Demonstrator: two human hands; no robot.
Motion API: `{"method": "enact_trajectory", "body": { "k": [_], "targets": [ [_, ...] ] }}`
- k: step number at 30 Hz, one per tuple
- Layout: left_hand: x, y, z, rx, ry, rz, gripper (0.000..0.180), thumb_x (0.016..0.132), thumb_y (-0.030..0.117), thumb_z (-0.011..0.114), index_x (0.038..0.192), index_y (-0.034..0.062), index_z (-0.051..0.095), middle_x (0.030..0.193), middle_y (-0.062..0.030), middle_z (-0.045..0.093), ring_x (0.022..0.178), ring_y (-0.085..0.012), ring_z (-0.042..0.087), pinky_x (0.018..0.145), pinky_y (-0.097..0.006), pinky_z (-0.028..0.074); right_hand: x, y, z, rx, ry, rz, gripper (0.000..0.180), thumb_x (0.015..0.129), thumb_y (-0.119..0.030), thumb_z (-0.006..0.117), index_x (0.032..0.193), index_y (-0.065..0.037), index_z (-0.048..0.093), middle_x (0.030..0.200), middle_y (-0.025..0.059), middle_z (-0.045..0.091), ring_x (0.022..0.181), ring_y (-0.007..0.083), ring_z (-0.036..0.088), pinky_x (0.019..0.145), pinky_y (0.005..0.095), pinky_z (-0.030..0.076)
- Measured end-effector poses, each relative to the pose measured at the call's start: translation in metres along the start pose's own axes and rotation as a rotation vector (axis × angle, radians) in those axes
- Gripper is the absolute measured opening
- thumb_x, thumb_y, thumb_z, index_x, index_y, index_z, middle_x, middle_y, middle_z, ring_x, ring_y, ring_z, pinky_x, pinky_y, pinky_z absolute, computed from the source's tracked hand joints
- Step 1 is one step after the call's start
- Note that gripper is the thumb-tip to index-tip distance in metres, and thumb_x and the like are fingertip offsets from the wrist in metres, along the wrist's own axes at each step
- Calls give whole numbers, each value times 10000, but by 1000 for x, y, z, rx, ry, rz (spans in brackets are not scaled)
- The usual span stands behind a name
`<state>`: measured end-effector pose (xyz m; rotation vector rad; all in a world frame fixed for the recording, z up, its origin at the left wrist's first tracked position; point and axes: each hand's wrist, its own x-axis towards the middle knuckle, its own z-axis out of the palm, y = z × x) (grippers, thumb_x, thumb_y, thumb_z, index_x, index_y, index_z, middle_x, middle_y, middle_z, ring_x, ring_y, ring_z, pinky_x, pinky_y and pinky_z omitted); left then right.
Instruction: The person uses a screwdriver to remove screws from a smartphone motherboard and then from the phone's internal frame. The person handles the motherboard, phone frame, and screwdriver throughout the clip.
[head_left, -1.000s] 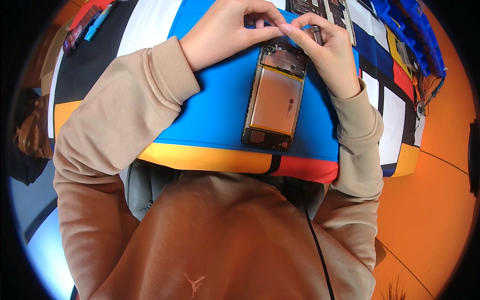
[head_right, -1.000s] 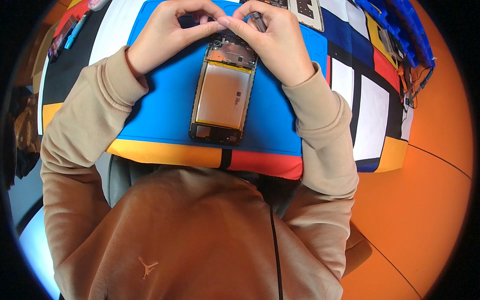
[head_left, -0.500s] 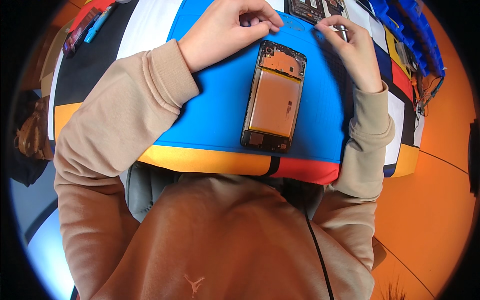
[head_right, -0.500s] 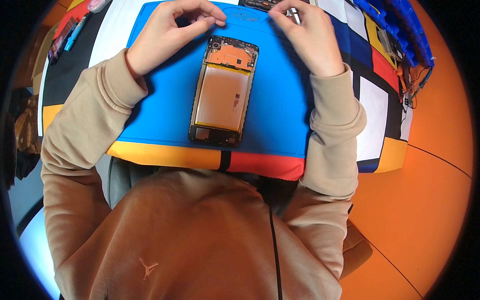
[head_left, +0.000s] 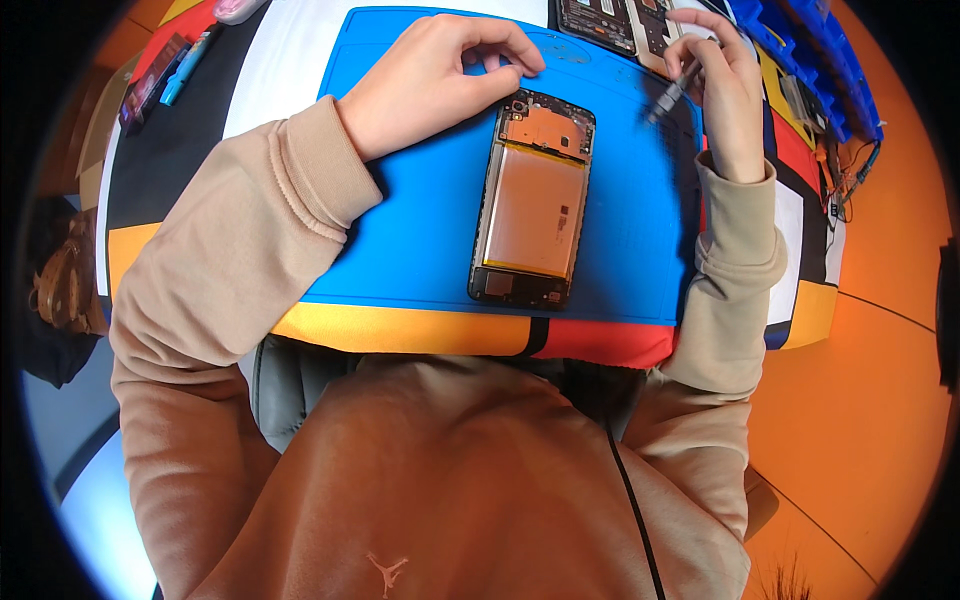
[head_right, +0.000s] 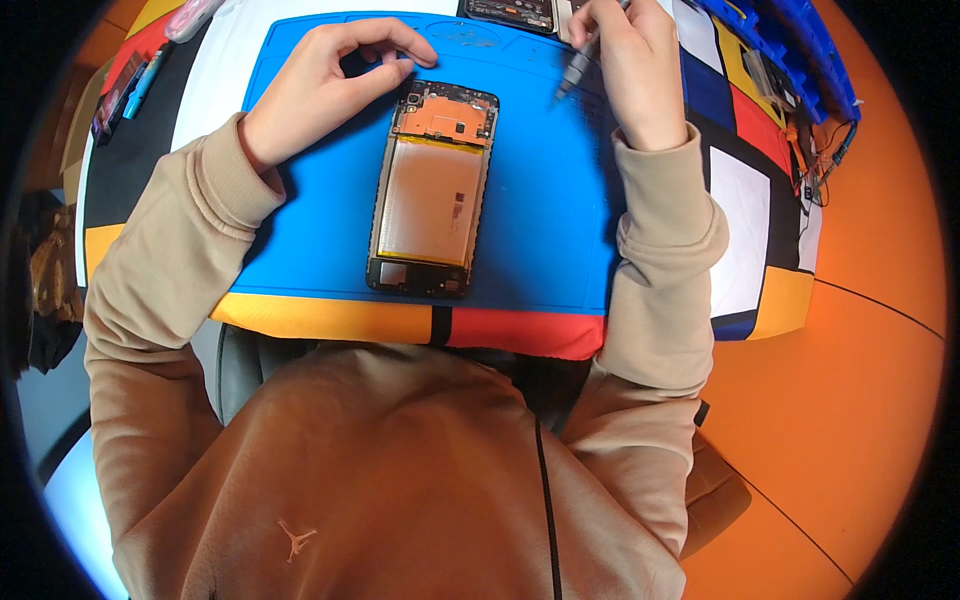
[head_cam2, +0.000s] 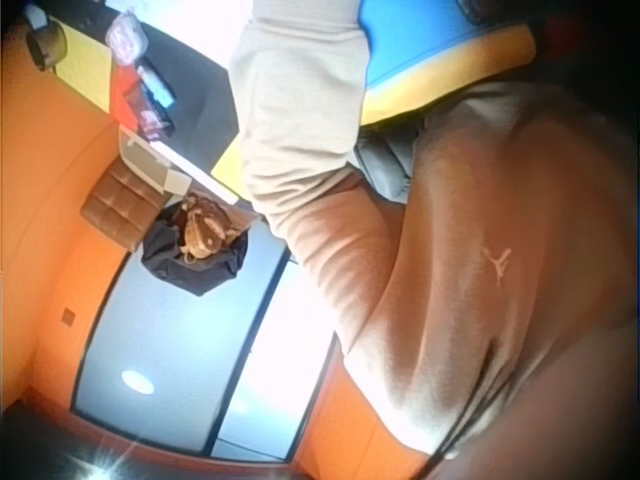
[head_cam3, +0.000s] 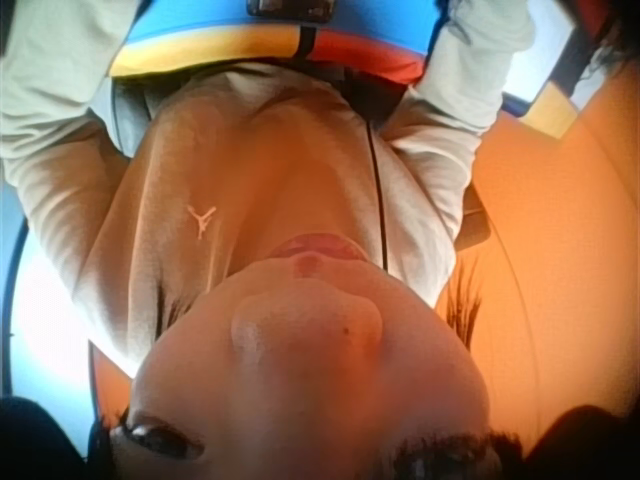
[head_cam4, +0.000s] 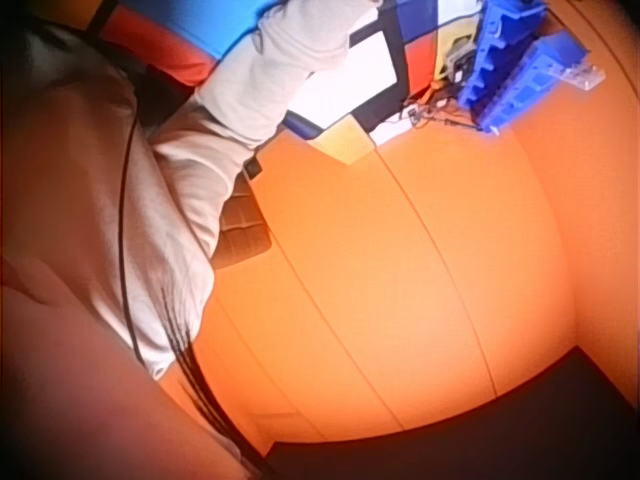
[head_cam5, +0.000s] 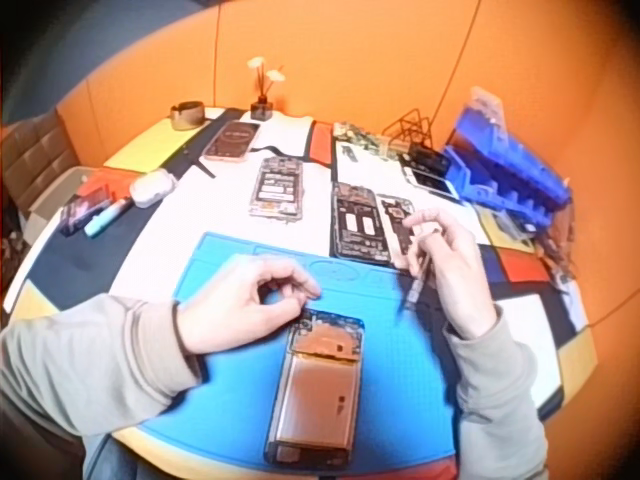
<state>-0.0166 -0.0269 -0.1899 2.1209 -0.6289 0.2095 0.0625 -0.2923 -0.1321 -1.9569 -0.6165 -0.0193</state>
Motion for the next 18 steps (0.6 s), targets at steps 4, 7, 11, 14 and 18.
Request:
{"method": "enact_trajectory", "body": {
  "k": [4, 7, 11, 14, 18],
  "targets": [
    [0, 4, 1, -22, -34, -19, 193, 949, 127, 615, 1102, 77, 721, 999, -45, 707, 858, -126, 611, 820, -269, 506, -23, -15, 31, 177, 120, -56, 221, 1041, -209, 473, 1182, -55, 544, 769, -23, 586, 605, 8, 423, 537, 148, 306],
    [1, 8, 3, -6, -55, 34, 249, 907, 141, 687, 1149, 87, 701, 1027, -38, 706, 869, -124, 602, 813, -266, 500, -31, -25, 51, 133, 158, -156, 210, 1040, -191, 465, 1174, -51, 545, 762, -19, 563, 615, 19, 408, 560, 160, 307],
    [2, 9, 8, 49, -52, 192, 443, 809, 213, 813, 1218, 123, 669, 1096, -35, 691, 934, -166, 588, 857, -300, 479, -35, -35, 58, 22, 91, -242, 202, 1029, -122, 455, 1147, -2, 566, 767, 11, 562, 646, 40, 435, 585, 182, 336],
    [1, 8, 9, 149, -53, 245, 471, 790, 244, 831, 1220, 138, 670, 1120, -30, 676, 973, -187, 582, 898, -322, 458, -38, -33, 56, -18, 87, -258, 194, 1019, -82, 452, 1123, 26, 575, 770, 25, 568, 663, 48, 463, 596, 186, 356],
    [0, 7, 8, 131, -80, 206, 508, 765, 274, 850, 1222, 150, 668, 1110, -24, 667, 982, -190, 581, 904, -326, 445, -42, -24, 60, 14, 123, -279, 177, 1006, -38, 454, 1104, 42, 577, 770, 33, 569, 678, 56, 495, 610, 186, 381]
  ]
}}
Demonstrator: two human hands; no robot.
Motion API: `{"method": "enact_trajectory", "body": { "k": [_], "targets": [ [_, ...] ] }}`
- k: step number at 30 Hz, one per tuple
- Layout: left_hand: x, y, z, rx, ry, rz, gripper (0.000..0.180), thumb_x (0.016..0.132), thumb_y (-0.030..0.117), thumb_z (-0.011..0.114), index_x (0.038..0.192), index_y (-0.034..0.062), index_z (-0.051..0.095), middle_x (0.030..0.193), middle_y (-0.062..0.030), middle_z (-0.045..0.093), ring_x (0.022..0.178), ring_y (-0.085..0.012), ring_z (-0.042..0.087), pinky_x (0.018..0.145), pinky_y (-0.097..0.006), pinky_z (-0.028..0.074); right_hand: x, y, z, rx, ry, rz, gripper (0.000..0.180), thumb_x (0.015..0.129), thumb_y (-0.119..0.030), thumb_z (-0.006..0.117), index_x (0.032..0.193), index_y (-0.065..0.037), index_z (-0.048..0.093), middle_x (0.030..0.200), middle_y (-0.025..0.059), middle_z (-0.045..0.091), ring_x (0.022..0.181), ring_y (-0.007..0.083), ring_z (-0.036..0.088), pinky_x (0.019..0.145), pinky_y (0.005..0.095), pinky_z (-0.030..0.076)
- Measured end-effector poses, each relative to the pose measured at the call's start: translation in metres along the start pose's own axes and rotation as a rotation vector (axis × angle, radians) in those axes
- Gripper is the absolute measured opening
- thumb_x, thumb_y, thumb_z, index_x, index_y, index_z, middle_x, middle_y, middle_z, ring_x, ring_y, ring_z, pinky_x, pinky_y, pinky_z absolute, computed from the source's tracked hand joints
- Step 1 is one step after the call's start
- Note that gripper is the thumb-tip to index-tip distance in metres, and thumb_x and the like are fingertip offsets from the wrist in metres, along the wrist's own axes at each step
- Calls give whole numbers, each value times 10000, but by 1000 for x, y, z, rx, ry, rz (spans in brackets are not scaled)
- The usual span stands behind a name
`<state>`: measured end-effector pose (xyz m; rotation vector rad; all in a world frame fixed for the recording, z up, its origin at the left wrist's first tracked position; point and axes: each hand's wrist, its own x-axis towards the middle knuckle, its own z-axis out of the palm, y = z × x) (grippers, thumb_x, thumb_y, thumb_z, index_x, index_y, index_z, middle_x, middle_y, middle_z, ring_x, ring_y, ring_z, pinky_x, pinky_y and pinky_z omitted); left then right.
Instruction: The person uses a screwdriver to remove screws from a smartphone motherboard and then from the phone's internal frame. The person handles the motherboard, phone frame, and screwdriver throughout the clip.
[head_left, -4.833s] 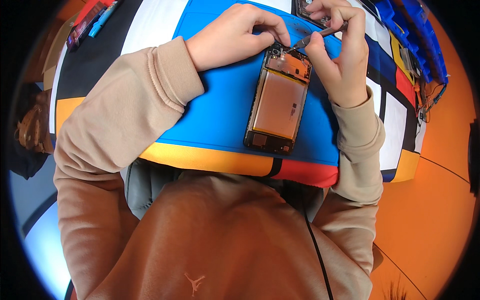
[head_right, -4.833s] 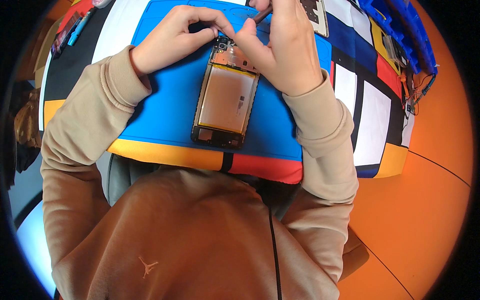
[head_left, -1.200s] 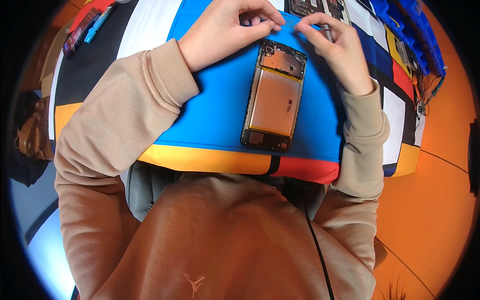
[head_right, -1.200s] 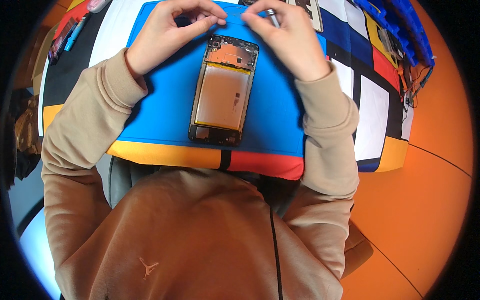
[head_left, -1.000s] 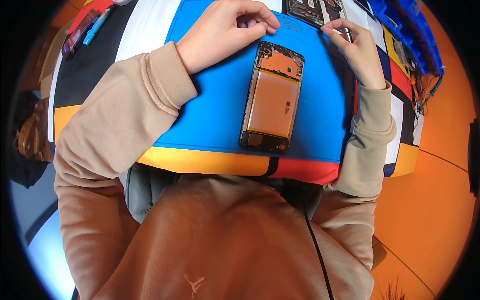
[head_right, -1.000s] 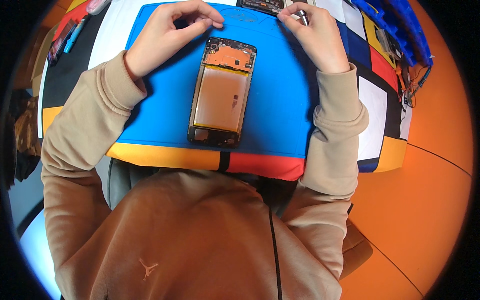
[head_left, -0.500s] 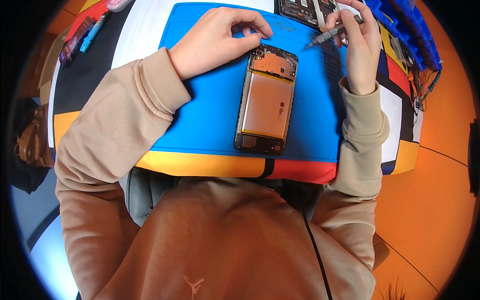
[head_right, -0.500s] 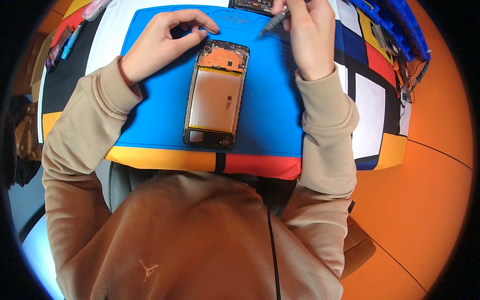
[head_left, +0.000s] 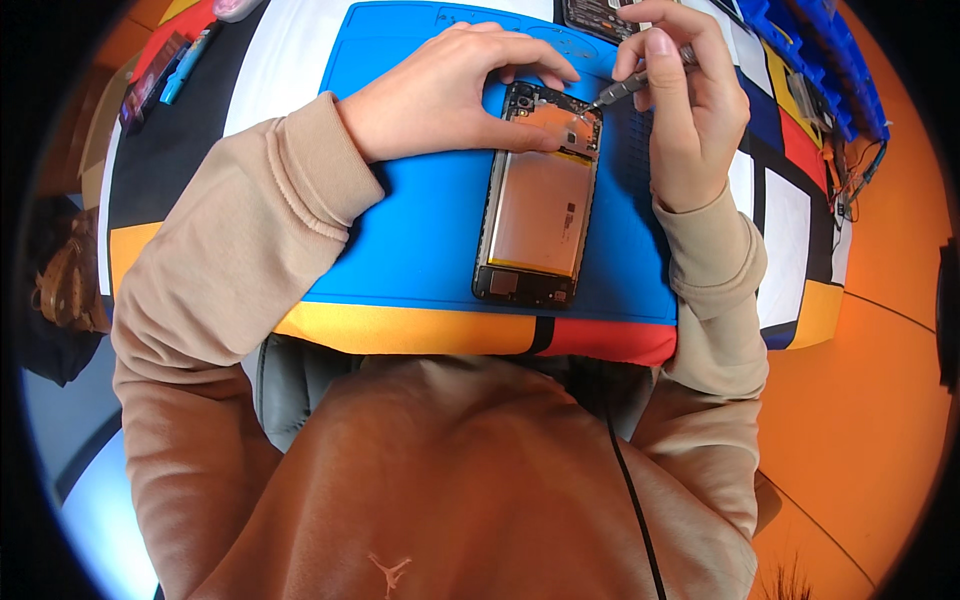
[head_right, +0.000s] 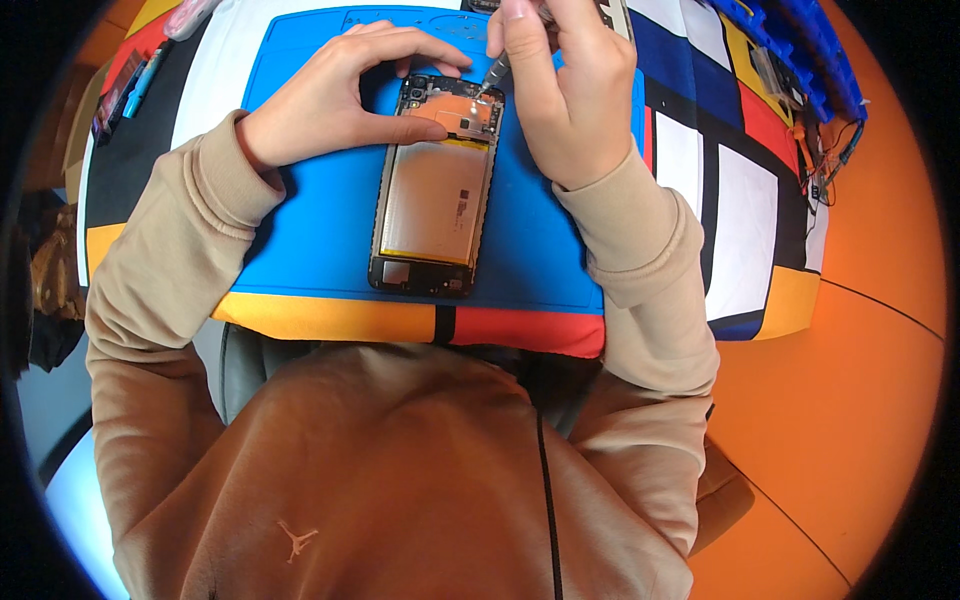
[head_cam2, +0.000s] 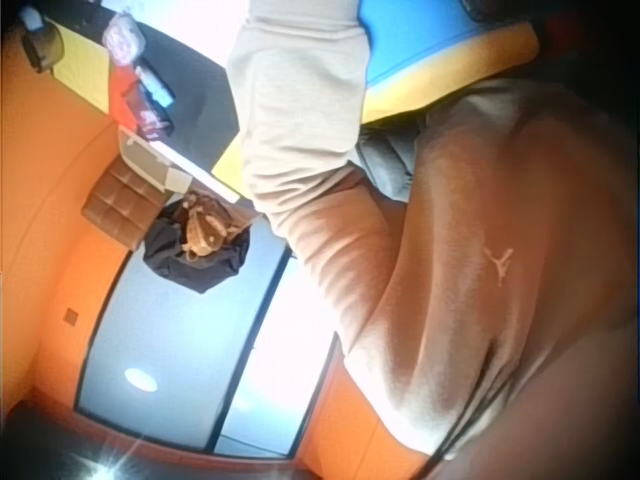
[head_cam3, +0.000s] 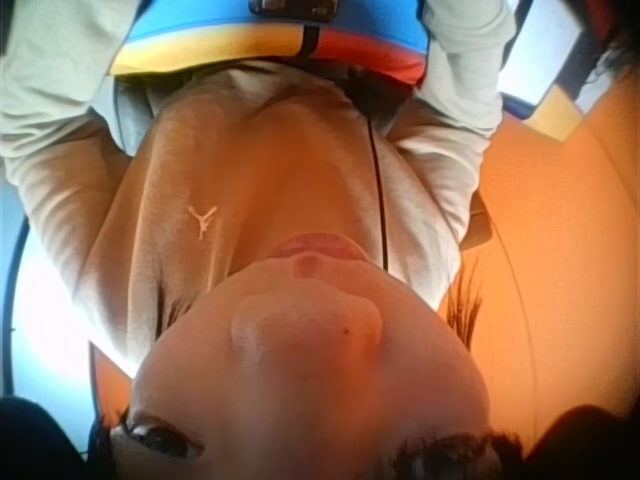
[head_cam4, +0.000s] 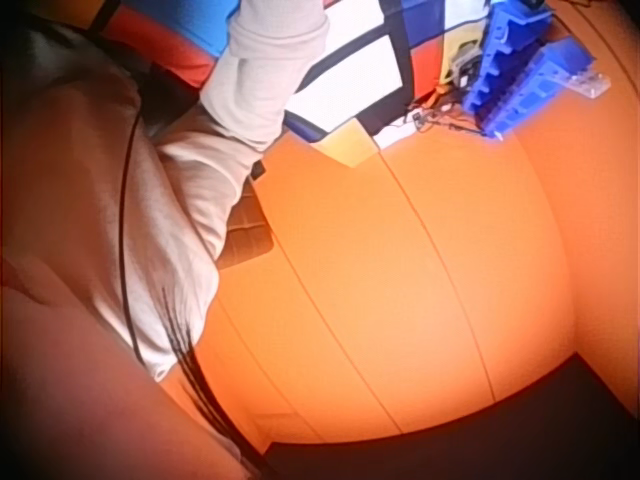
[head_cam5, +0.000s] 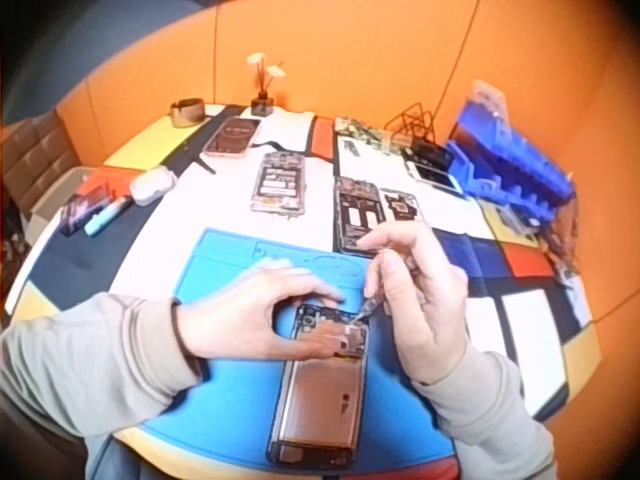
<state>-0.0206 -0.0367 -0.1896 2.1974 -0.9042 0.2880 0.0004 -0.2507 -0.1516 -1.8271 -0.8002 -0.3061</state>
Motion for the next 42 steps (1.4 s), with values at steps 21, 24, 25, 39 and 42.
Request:
{"method": "enact_trajectory", "body": {
  "k": [21, 24, 25, 39, 42],
  "targets": [
    [3, 7, -6, 34, -48, -30, 465, 762, 277, 844, 1175, 129, 691, 1057, -13, 665, 905, -187, 531, 871, -331, 442, 10, -10, -1, -222, -11, -178, 98, 940, 17, 531, 1018, 7, 589, 794, 66, 552, 666, 129, 526, 603, 250, 416],
    [3, 7, -7, 53, -59, -31, 476, 760, 298, 844, 1178, 129, 691, 1064, -15, 667, 906, -188, 531, 874, -332, 437, 11, -26, -12, -364, -178, -105, 106, 883, 43, 589, 965, 6, 533, 876, 108, 558, 730, 177, 551, 665, 270, 452],
    [3, 7, -7, 64, -58, -25, 481, 759, 305, 845, 1179, 129, 691, 1067, -16, 668, 906, -188, 531, 876, -332, 436, 13, -25, -14, -314, -183, -128, 137, 869, 45, 598, 958, -4, 507, 903, 114, 559, 751, 179, 543, 683, 271, 450],
    [2, 5, -5, 65, -41, 0, 474, 758, 290, 848, 1178, 135, 693, 1058, -17, 668, 902, -186, 535, 869, -327, 437, 12, -7, -17, -219, -248, -153, 284, 812, 67, 588, 972, -54, 387, 988, 128, 550, 787, 194, 484, 731, 286, 436],
    [2, 4, -5, 58, -32, 10, 470, 760, 281, 848, 1177, 134, 692, 1056, -15, 668, 902, -184, 535, 863, -324, 441, 12, -2, -15, -205, -207, -177, 290, 797, 70, 583, 970, -53, 386, 983, 125, 547, 786, 196, 481, 738, 291, 433]
  ]
}}
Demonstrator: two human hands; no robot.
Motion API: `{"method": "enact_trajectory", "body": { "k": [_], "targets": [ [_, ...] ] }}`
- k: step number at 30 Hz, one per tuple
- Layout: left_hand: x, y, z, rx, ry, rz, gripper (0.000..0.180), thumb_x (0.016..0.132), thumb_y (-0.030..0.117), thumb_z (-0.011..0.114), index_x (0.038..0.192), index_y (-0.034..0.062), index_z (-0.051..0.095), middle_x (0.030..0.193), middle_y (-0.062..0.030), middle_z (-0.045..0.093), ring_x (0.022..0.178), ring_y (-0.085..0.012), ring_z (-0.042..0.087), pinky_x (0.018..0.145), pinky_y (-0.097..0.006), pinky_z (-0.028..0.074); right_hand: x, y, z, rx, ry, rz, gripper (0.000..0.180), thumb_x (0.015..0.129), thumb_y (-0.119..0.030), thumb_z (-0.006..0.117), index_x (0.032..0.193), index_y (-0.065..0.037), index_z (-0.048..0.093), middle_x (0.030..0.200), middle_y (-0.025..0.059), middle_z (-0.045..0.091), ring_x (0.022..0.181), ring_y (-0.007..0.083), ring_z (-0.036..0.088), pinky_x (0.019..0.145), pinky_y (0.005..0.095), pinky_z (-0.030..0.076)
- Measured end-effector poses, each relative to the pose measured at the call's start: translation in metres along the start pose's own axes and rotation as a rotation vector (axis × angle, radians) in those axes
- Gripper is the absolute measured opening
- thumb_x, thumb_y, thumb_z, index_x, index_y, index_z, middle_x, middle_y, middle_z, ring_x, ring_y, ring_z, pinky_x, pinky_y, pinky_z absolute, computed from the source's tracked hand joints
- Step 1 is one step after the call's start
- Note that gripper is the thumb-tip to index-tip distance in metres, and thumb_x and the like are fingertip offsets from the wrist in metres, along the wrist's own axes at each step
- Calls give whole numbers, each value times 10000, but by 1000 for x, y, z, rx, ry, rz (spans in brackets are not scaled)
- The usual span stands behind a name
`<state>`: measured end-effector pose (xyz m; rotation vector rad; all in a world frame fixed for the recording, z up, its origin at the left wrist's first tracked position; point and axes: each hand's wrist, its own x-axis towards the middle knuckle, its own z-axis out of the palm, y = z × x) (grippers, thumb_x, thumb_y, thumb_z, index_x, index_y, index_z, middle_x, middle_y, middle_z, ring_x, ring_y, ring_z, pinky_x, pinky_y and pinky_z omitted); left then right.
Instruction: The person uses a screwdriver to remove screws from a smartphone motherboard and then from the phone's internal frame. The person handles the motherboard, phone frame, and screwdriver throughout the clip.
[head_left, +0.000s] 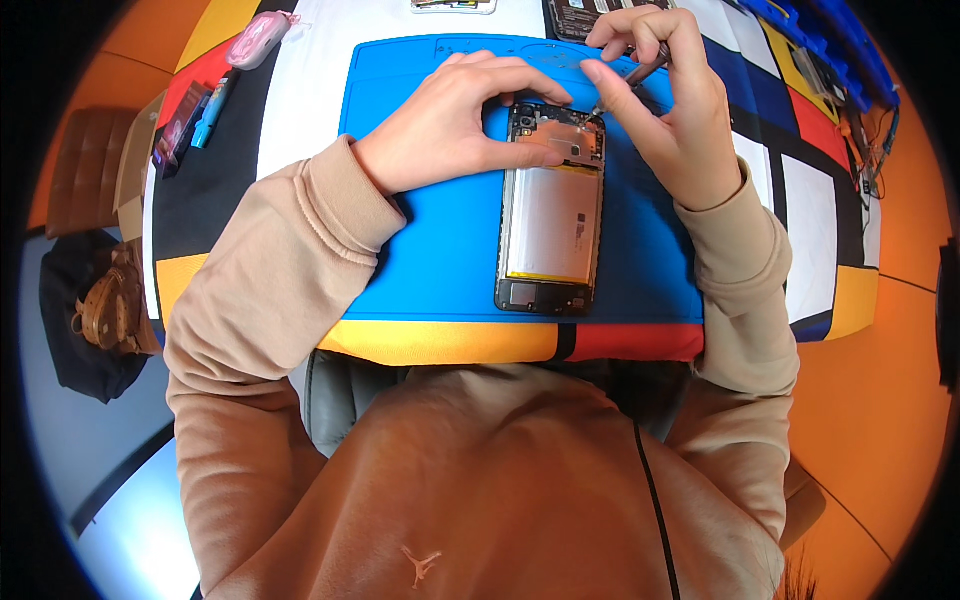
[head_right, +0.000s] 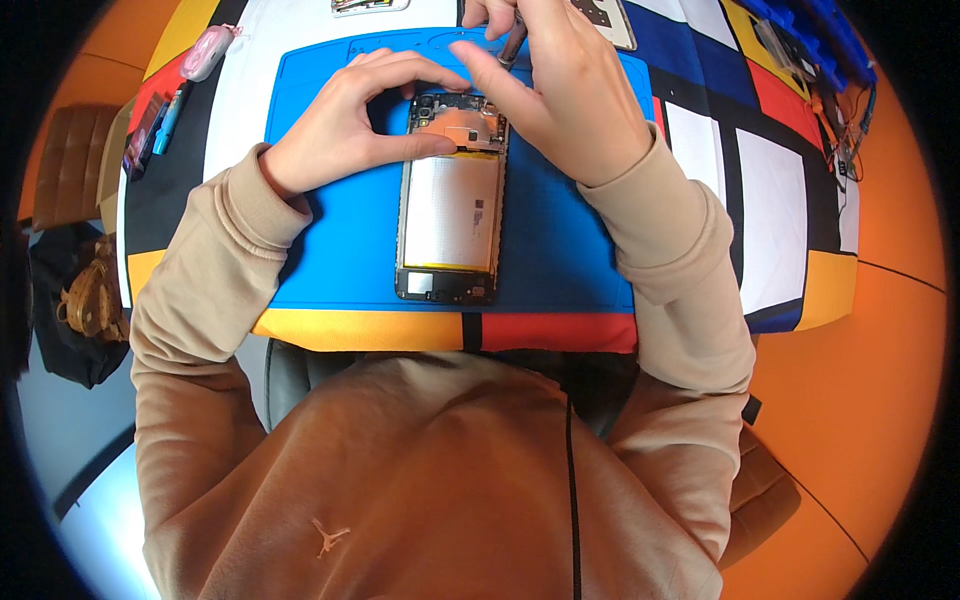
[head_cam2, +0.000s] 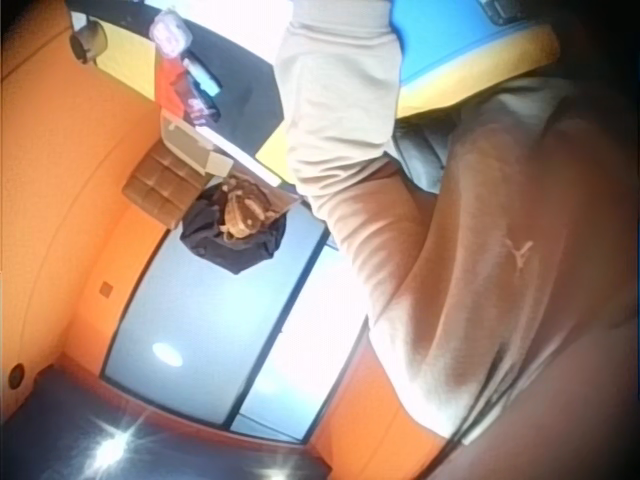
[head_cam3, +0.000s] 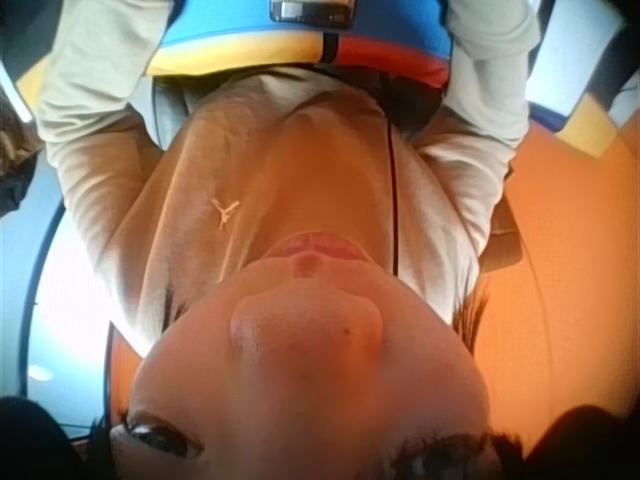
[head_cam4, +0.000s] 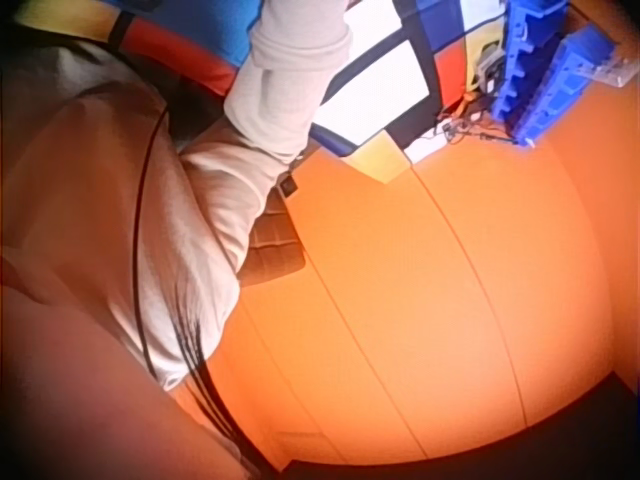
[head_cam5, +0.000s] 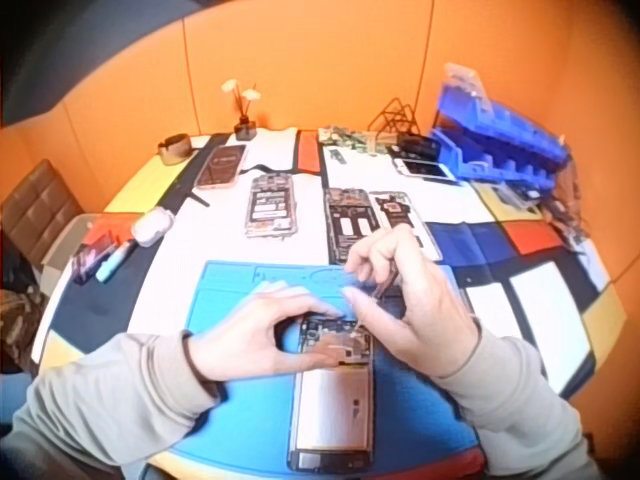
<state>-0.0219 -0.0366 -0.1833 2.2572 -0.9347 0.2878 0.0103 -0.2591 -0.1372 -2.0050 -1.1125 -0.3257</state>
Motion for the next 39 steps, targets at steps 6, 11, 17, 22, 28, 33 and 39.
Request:
{"method": "enact_trajectory", "body": {
  "k": [6, 11, 17, 22, 28, 33, 39],
  "targets": [
    [0, -1, 1, -19, 6, 9, 460, 760, 279, 849, 1169, 136, 696, 1057, -10, 669, 902, -180, 538, 861, -320, 442, 1, -3, 1, 32, 13, -18, 281, 796, 80, 558, 965, -58, 380, 969, 98, 551, 727, 142, 457, 668, 250, 407],
    [0, -1, 1, -20, 7, 8, 456, 759, 275, 849, 1167, 137, 697, 1059, -7, 671, 902, -176, 539, 859, -316, 442, -3, -10, -3, 172, -20, 301, 271, 810, 86, 533, 946, -72, 361, 974, 59, 557, 628, 26, 375, 558, 179, 328],
    [1, -1, 1, -20, 12, 3, 422, 779, 267, 834, 1157, 134, 703, 1060, -10, 674, 902, -176, 542, 861, -313, 444, -4, 3, 2, 342, 134, 230, 290, 824, 93, 520, 969, -89, 347, 985, 65, 562, 656, 6, 386, 578, 157, 329],
    [1, -1, 0, -65, 44, 5, 278, 843, 211, 779, 1092, 98, 729, 1046, -43, 688, 896, -182, 581, 858, -308, 472, -3, 3, 14, 676, 226, 215, 279, 898, 76, 531, 1018, -102, 352, 995, 84, 571, 673, 34, 455, 598, 159, 377],
    [2, -3, -6, -174, 51, -14, 128, 883, 119, 723, 967, 25, 747, 955, -75, 710, 920, -201, 649, 857, -303, 510, -5, 0, 11, 779, 228, 341, 217, 978, -16, 536, 1118, -88, 388, 904, 91, 591, 625, 68, 493, 560, 179, 407],
    [1, 4, -10, -291, -12, -179, 151, 930, 165, 687, 938, 23, 739, 881, -67, 713, 819, -147, 657, 796, -270, 524, 0, 6, 0, 755, 221, 407, 197, 985, -58, 553, 1180, -55, 522, 767, 20, 564, 555, 51, 438, 508, 200, 337],
    [2, 7, -6, -588, 50, -260, 262, 960, 267, 661, 884, 27, 734, 756, -39, 685, 708, -89, 646, 691, -220, 516, -8, -1, 13, 392, -177, 270, 217, 890, -35, 693, 1092, -70, 619, 548, -78, 402, 527, -15, 342, 483, 196, 259]
  ]
}}
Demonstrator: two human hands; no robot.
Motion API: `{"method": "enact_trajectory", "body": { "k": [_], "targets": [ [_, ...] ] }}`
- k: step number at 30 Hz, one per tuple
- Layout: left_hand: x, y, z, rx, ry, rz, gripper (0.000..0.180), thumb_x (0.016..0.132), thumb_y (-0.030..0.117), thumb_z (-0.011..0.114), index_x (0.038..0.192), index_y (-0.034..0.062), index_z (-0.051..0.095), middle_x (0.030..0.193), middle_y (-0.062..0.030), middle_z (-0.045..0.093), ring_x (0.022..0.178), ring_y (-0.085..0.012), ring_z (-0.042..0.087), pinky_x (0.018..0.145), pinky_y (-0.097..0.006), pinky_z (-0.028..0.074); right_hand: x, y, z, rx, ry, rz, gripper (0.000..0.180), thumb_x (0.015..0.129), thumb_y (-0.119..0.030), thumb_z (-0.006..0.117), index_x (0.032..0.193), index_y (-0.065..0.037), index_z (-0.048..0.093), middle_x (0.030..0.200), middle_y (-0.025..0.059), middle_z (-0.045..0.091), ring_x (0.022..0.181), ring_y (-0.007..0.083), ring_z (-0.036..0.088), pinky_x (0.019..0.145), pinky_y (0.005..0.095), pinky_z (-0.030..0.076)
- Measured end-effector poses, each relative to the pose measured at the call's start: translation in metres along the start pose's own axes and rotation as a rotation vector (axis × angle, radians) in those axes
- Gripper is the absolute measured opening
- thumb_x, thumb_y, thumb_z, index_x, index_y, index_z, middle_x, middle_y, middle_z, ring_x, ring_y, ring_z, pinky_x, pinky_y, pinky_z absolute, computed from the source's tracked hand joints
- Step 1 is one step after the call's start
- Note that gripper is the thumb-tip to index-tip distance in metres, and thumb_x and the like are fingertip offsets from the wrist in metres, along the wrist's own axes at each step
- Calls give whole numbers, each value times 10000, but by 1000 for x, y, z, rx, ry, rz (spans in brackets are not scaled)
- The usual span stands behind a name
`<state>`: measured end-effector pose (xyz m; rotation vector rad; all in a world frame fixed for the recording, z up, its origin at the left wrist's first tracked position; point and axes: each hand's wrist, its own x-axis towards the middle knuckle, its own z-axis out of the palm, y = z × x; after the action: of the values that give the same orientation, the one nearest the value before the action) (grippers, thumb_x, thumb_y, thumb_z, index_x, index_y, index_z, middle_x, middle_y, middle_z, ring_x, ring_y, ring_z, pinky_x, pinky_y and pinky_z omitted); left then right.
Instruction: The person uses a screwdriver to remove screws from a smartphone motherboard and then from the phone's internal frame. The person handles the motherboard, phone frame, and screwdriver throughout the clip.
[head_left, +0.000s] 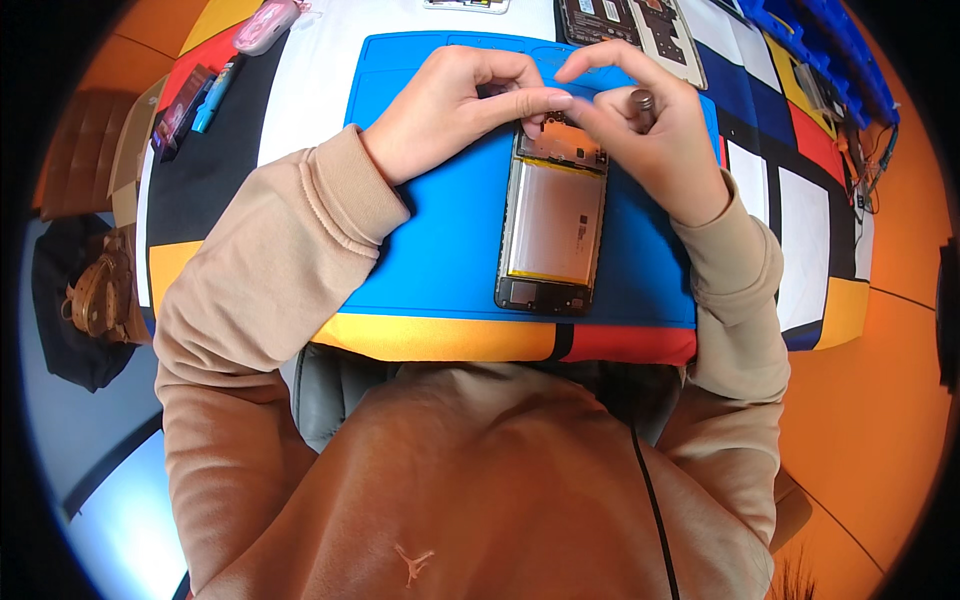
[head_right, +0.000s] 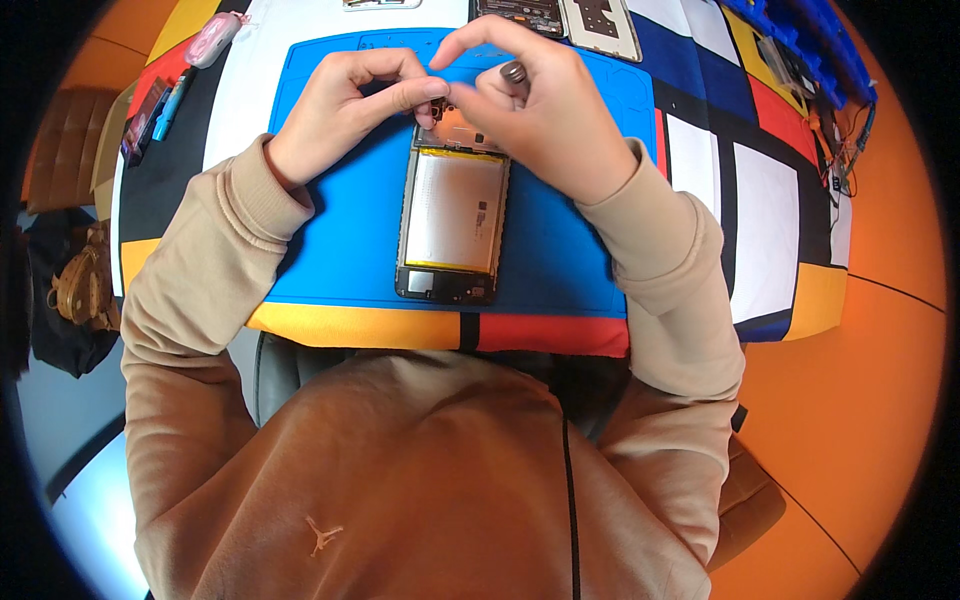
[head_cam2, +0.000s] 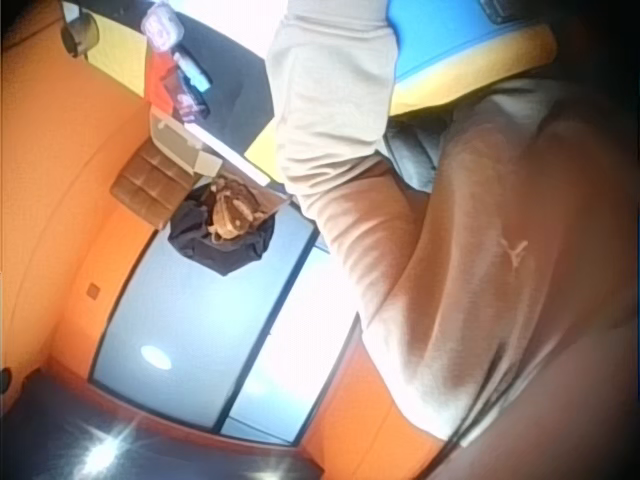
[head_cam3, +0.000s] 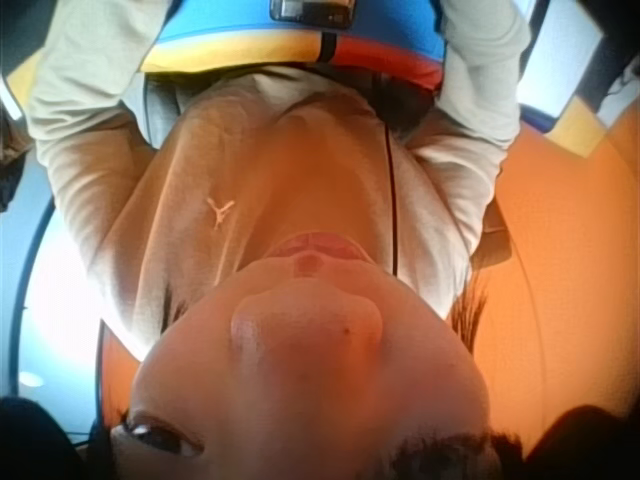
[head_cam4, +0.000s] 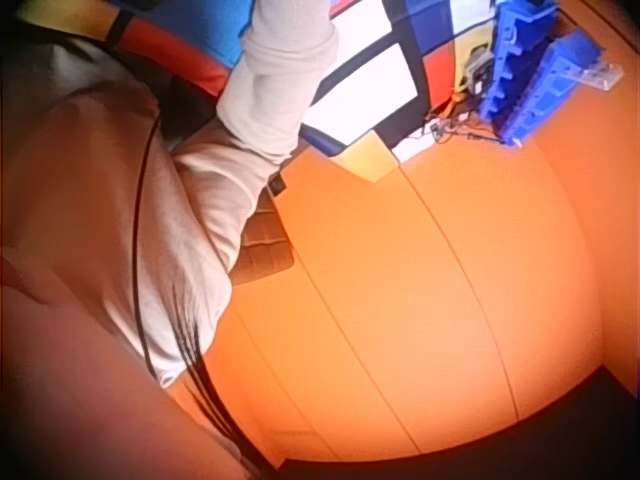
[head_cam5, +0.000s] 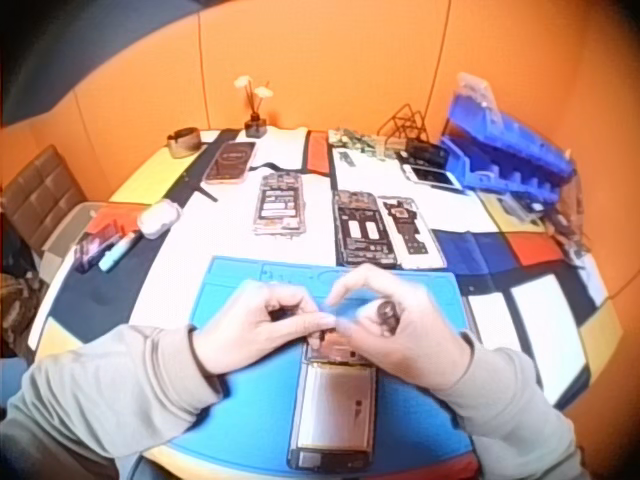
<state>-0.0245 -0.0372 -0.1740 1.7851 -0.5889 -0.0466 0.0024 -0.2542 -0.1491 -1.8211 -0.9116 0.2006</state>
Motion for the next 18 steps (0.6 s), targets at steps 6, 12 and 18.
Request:
{"method": "enact_trajectory", "body": {
  "k": [6, 12, 18],
  "targets": [
    [-2, -4, -2, 74, 27, 48, 284, 945, 306, 681, 870, 39, 745, 687, -34, 662, 641, -66, 608, 604, -203, 477, -2, 0, 16, -50, 57, -21, 246, 830, -65, 783, 1042, -61, 659, 543, -70, 314, 531, 13, 280, 487, 203, 244],
    [-2, -9, 2, 160, 128, 167, 290, 914, 327, 712, 833, 52, 754, 623, -45, 627, 546, -70, 528, 516, -211, 421, -1, 4, 18, -34, 95, -38, 188, 845, -34, 760, 1016, -50, 684, 550, -71, 309, 534, -1, 297, 487, 194, 285],
    [-2, -11, 1, 250, 196, 191, 281, 883, 340, 738, 831, 65, 766, 608, -52, 613, 510, -90, 503, 493, -212, 408, 0, 6, 21, 27, 122, -8, 120, 883, -21, 721, 998, -20, 686, 555, -87, 339, 547, -31, 386, 534, 162, 457]
  ]
}}
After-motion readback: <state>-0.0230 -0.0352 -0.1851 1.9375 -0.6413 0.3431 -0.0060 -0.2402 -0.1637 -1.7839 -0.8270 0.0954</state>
